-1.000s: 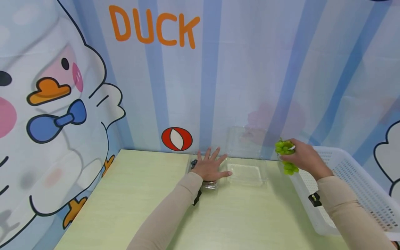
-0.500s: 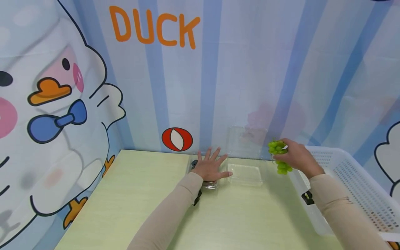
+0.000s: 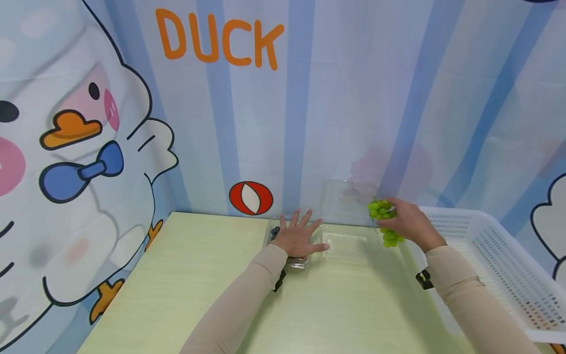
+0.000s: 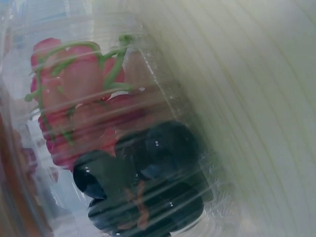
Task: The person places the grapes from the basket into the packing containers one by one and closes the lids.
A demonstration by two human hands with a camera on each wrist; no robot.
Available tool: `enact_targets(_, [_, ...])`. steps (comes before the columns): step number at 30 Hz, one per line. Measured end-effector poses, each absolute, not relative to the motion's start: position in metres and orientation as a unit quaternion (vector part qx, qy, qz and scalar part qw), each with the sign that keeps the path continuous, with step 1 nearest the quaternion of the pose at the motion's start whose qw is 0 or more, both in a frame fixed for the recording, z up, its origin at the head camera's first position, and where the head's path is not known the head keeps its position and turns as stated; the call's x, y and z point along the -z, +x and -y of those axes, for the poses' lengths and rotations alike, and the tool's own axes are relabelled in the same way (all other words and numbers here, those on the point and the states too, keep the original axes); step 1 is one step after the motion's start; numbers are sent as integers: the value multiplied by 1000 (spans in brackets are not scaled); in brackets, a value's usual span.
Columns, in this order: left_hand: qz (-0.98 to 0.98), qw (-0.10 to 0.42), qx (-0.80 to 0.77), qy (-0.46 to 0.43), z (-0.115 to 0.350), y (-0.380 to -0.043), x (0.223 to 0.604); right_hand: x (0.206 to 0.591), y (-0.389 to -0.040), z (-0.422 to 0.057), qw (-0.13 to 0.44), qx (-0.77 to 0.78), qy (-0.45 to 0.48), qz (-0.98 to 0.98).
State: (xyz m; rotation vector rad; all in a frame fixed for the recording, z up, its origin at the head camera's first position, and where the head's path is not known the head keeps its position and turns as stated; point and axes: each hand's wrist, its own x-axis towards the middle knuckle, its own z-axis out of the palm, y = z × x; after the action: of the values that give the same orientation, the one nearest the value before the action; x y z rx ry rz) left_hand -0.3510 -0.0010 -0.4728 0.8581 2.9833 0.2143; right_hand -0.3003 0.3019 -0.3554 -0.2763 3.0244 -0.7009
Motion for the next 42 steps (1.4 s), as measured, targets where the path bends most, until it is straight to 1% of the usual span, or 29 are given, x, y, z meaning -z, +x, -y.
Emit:
enact_targets(4, [-959,14,-66,276,1,-350,472,358,-302,-300,15,226,-85,-970])
enact_targets(16, [-958,13,-65,278,3,-346,467,365,-307,-292,-12,232,-95,-968])
enact_targets(33, [-958,13,-70,279,2,-353,472,374,-313,-283,-7,249,-98,-964])
enact_targets(42, [-958,13,-67,278,2,-351,472,382,-318,-279,-5,250,-104,-963])
